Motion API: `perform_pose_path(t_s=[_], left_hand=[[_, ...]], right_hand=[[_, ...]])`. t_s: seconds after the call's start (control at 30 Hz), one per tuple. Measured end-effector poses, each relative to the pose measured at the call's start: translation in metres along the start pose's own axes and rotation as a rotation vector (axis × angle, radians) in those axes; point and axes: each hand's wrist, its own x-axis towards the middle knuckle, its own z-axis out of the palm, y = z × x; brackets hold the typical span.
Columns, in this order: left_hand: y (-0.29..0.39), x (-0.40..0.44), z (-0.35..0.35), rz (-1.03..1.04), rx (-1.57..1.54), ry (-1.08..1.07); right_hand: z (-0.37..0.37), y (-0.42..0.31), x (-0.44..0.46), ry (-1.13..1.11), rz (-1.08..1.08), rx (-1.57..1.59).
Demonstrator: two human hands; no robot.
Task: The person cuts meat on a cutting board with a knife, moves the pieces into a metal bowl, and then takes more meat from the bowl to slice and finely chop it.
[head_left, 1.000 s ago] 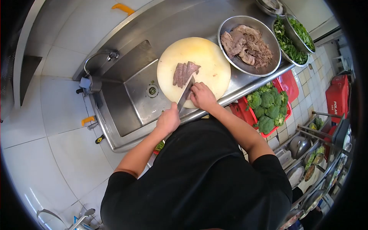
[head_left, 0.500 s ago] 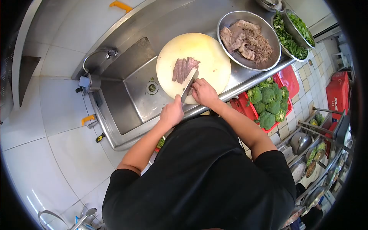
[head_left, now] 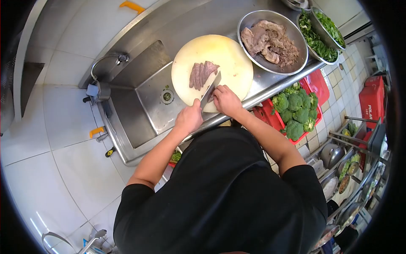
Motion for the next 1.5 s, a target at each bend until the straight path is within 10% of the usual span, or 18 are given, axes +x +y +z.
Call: perform_pose_path(t_s=[1.5], left_hand=[[0.018,-0.023,0.016,-0.029,0.045,-0.076]], right_hand=[[-0.021,0.005,-0.035,0.049,0.066,-0.021]])
